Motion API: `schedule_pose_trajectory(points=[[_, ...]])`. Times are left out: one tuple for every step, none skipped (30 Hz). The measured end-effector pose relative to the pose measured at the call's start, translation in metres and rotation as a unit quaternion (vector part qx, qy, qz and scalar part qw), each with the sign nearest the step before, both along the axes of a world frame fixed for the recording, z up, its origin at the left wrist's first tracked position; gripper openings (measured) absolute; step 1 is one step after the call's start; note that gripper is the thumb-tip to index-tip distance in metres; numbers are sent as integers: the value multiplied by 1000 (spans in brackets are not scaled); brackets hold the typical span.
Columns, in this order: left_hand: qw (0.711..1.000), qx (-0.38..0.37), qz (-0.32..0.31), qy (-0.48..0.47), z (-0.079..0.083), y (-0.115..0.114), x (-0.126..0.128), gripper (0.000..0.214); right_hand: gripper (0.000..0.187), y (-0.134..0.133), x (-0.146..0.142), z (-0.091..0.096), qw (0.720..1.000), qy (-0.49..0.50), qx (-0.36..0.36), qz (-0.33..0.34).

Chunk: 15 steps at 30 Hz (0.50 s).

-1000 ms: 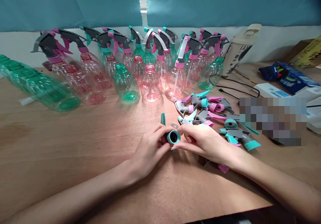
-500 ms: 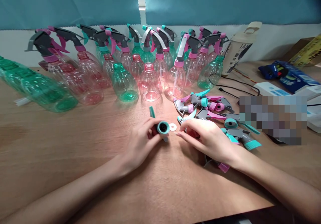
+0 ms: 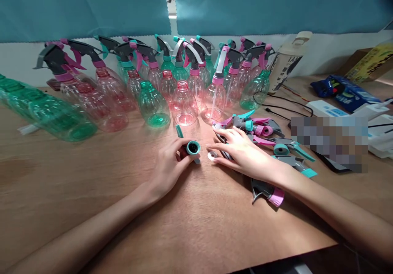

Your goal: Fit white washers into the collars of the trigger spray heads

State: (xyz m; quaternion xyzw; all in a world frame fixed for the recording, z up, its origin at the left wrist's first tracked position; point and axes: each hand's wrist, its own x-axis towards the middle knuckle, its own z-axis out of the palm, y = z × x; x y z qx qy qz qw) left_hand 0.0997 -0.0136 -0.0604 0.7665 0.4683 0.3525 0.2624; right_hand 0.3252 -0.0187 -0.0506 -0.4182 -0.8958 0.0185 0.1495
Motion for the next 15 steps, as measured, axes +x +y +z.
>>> schedule_pose_trajectory(points=[[1000, 0, -2, 0, 0, 0, 0, 17, 29, 1, 0, 0, 1000, 3, -12, 3], [1000, 0, -4, 1, 0, 0, 0, 17, 27, 3, 0, 1, 1000, 7, -24, 4], [1000, 1, -7, 2, 0, 0, -1, 16, 26, 5, 0, 1, 999, 11, -33, 6], [1000, 3, -9, 3, 0, 0, -1, 16, 25, 7, 0, 1, 999, 15, -40, 8], [1000, 6, -10, 5, 0, 0, -1, 16, 24, 9, 0, 0, 999, 18, -44, 10], [1000, 8, -12, 6, 0, 0, -1, 17, 23, 12, 0, 0, 999, 21, -48, 11], [1000, 11, -13, 6, 0, 0, -1, 17, 21, 14, 0, -1, 998, 23, -53, 14], [1000, 12, -14, 7, 0, 0, -1, 17, 20, 15, 0, -1, 998, 26, -58, 17], [1000, 14, -15, 7, 0, 0, -1, 18, 18, 16, 0, -2, 997, 27, -64, 17], [1000, 15, -16, 8, 0, 0, -1, 18, 18, 16, -1, -2, 997, 27, -70, 16], [1000, 16, -17, 9, 0, -1, -1, 18, 18, 16, -2, -2, 997, 25, -76, 14], [1000, 15, -18, 10, 0, -1, -1, 18, 18, 15, -2, -1, 996, 22, -80, 14], [1000, 15, -18, 11, 0, 0, -1, 18, 18, 14, -3, -1, 996, 20, -83, 14], [1000, 14, -18, 12, 0, 0, -1, 18, 18, 13, -4, 0, 996, 19, -85, 14], [1000, 12, -18, 13, 0, 0, -1, 18, 17, 11, -5, 1, 996, 23, -86, 17]])
